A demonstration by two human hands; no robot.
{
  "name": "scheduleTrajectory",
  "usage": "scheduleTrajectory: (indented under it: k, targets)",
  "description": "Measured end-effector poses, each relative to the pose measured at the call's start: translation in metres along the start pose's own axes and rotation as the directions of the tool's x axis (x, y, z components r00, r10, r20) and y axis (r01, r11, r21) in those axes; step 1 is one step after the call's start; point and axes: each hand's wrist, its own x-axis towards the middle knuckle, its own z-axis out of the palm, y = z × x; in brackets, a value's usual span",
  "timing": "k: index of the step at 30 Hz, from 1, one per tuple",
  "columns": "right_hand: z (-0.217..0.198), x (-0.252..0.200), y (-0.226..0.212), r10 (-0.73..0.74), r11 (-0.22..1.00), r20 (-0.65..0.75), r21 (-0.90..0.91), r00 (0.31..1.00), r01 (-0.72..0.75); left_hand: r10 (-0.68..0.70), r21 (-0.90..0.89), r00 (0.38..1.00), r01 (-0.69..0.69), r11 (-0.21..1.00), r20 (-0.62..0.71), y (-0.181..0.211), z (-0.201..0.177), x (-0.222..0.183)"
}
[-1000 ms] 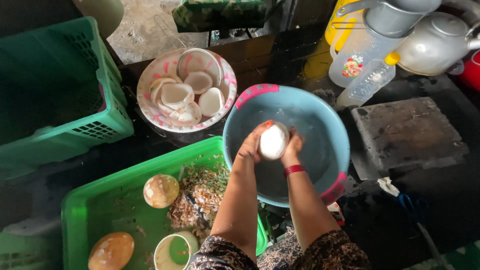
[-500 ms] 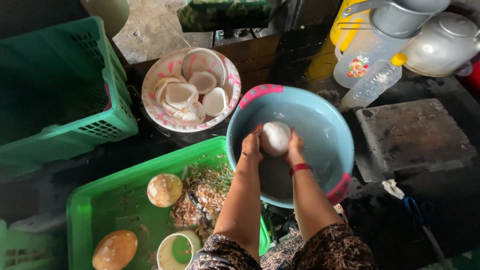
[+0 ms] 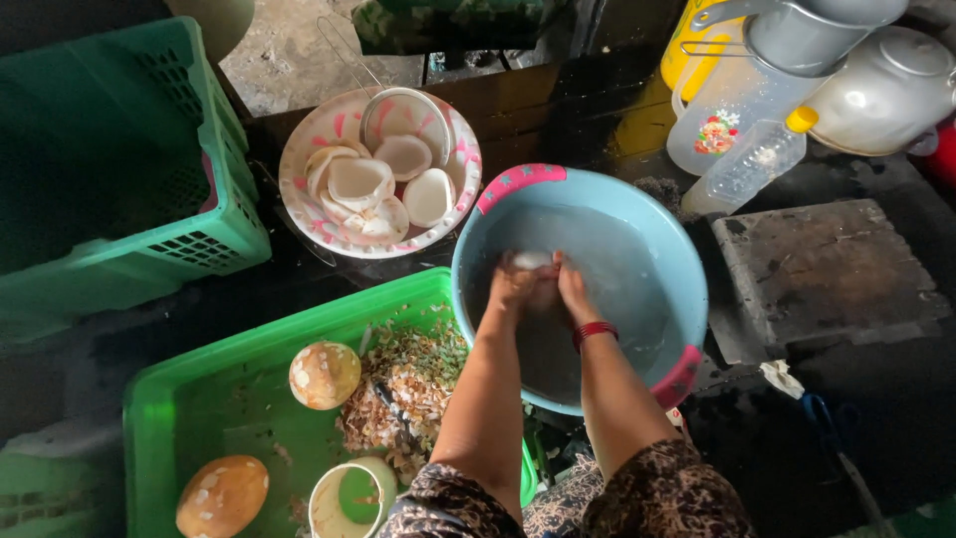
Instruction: Peeling the brown skin off coconut meat and washing the pieces in a basin of water.
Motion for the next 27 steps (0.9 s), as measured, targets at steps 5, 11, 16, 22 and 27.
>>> scheduleTrajectory:
  k: [5,11,16,22,27]
  targets:
    - [0.013,0.018,0.145,-0.042,0.985,0.106,-0.161,0.993,0.059,0.405,-0.027,0.889,-0.409,0.912,0.213,-0.036,-0.007,0.000]
    - [-0.033,0.037,-0.138,0.177,0.936,0.184,0.272,0.967,-0.224,-0.686,-0.126,0.683,0.726,0.677,0.250,0.109,-0.024,-0.007]
    - [-0.055,-0.008,-0.226,0.064,0.472,0.242,0.848,0.968,-0.243,-0.464,-0.234,0.866,0.498,0.835,0.188,0.228,-0.059,-0.030]
    - [-0.033,-0.174,-0.332,-0.184,0.574,0.262,0.811,0.947,-0.113,-0.515,0.246,0.849,0.478,0.844,0.120,0.346,-0.223,-0.079]
    - [0.010,-0.274,-0.386,-0.152,0.648,0.657,0.631,0.739,-0.427,-0.573,0.401,0.820,0.520,0.754,0.013,0.392,-0.359,-0.133]
